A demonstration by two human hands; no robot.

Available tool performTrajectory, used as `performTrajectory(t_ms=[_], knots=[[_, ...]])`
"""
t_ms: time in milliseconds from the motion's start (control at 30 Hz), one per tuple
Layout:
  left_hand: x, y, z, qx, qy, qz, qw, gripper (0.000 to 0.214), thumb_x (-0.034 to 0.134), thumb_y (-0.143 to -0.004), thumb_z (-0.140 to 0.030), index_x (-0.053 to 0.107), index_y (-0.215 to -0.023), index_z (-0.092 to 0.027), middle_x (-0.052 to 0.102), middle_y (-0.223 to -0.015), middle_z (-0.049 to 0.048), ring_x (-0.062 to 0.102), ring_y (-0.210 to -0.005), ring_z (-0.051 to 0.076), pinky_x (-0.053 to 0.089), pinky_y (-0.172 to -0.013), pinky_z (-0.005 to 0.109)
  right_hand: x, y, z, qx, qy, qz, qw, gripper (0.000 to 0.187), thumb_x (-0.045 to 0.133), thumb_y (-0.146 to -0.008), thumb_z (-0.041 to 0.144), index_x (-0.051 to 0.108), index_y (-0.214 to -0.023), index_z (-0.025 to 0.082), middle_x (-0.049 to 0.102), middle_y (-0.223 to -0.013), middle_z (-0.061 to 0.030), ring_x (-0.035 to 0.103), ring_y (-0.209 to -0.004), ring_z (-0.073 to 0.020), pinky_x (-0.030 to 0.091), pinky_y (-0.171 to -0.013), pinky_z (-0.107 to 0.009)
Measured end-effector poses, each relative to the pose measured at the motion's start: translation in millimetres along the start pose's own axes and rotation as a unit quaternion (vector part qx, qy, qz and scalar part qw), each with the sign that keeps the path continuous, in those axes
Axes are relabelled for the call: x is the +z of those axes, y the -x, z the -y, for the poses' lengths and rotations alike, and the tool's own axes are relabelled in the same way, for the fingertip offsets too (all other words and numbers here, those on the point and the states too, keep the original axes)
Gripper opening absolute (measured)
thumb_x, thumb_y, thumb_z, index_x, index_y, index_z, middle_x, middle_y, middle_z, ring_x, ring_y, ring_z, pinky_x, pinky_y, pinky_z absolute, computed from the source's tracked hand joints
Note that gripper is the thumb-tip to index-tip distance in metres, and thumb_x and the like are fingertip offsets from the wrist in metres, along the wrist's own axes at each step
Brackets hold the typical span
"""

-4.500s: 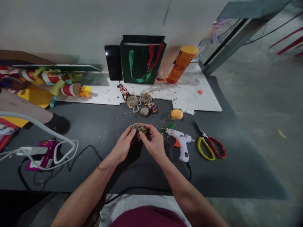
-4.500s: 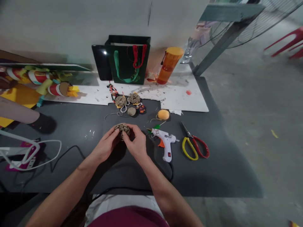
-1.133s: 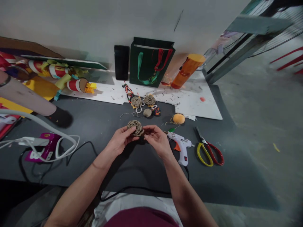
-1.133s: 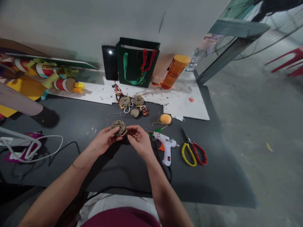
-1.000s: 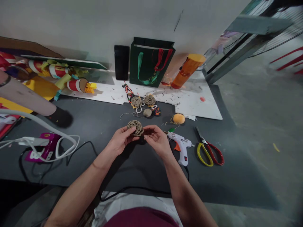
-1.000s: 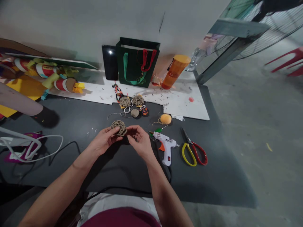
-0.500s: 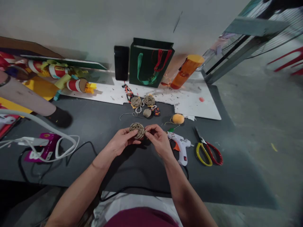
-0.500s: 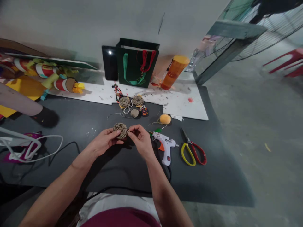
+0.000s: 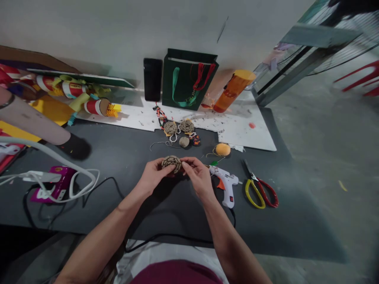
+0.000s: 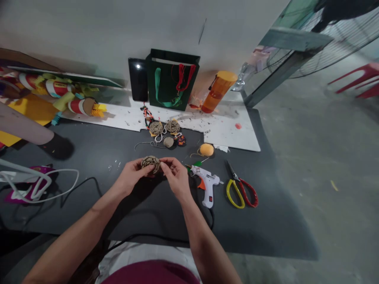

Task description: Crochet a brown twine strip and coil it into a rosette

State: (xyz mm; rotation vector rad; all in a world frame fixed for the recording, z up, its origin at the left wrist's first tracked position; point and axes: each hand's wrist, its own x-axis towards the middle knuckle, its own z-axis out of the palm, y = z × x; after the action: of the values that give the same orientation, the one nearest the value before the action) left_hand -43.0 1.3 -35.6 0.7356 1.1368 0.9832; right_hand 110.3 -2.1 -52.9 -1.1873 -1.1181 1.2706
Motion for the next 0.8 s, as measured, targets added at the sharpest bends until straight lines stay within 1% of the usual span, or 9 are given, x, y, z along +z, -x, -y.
performTrajectory(t_ms=[100,167,300,367,567,700,800], knots=[[1.0,-1.2,5.9,0.063,-0.091,-0.020,0.994,0.025,0.076,-0.064,-0.025,0.072,-0.085,-0.013,0.071,-0.074,0.0021,0.061,-0.065,0.013,0.050,-0.065,0.025,2.0,0.7,0.5,0.006,0.014,-0.002,1.000,0.025,0.075,-0.069,0.035,0.067,-0.088,0.021,0.071,-0.083,-0.0036,0.066,-0.076,-0.0165,0.054,-0.071,-0.028],[1.1,-1.4,8.4,0.072,-0.119,-0.012,0.990,0.024,0.073,-0.067,-0.027,0.072,-0.087,-0.012,0.071,-0.074,0.0024,0.060,-0.064,0.013,0.049,-0.064,0.024,2.1,0.9,-0.2,0.011,0.029,-0.007,0.999,0.024,0.075,-0.067,0.034,0.067,-0.086,0.020,0.072,-0.081,-0.0039,0.067,-0.076,-0.0177,0.055,-0.073,-0.030],[0.5,-1.4,7.9,0.036,-0.090,0.024,0.995,0.033,0.074,-0.067,-0.030,0.069,-0.094,-0.012,0.071,-0.084,0.0052,0.062,-0.069,0.014,0.051,-0.061,0.025,0.6,0.1,-2.6,0.036,0.041,-0.017,0.998,0.023,0.072,-0.069,0.037,0.067,-0.083,0.019,0.072,-0.077,-0.0040,0.067,-0.069,-0.0170,0.055,-0.069,-0.030],[0.2,-1.4,5.9,0.023,-0.078,0.032,0.996,0.037,0.076,-0.066,-0.032,0.068,-0.097,-0.013,0.071,-0.089,0.0061,0.063,-0.071,0.015,0.051,-0.060,0.025,0.4,-0.5,-3.1,0.043,0.041,-0.024,0.998,0.023,0.071,-0.068,0.037,0.067,-0.082,0.019,0.071,-0.075,-0.0034,0.066,-0.066,-0.0163,0.055,-0.066,-0.030],[0.8,-2.5,3.5,0.009,-0.056,-0.005,0.998,0.034,0.080,-0.060,-0.037,0.070,-0.081,-0.012,0.069,-0.074,0.0025,0.060,-0.065,0.013,0.051,-0.060,0.024,2.6,0.4,-0.6,0.016,0.062,-0.023,0.998,0.025,0.072,-0.067,0.035,0.066,-0.085,0.019,0.072,-0.078,-0.0041,0.066,-0.070,-0.0168,0.055,-0.067,-0.029],[0.2,-2.2,3.5,-0.018,-0.046,0.016,0.999,0.036,0.082,-0.058,-0.040,0.069,-0.076,-0.012,0.068,-0.071,0.0024,0.060,-0.065,0.014,0.052,-0.064,0.027,1.7,0.3,0.6,0.032,0.079,-0.025,0.996,0.023,0.071,-0.066,0.035,0.065,-0.081,0.019,0.070,-0.073,-0.0037,0.064,-0.064,-0.0159,0.054,-0.063,-0.029],[-0.9,-1.4,1.1,-0.021,-0.050,0.029,0.998,0.039,0.082,-0.058,-0.040,0.071,-0.083,-0.013,0.070,-0.077,0.0040,0.061,-0.068,0.014,0.050,-0.063,0.026,1.3,-0.3,1.0,0.052,0.071,-0.023,0.996,0.023,0.071,-0.064,0.035,0.065,-0.078,0.018,0.069,-0.070,-0.0031,0.063,-0.060,-0.0150,0.054,-0.060,-0.028]])
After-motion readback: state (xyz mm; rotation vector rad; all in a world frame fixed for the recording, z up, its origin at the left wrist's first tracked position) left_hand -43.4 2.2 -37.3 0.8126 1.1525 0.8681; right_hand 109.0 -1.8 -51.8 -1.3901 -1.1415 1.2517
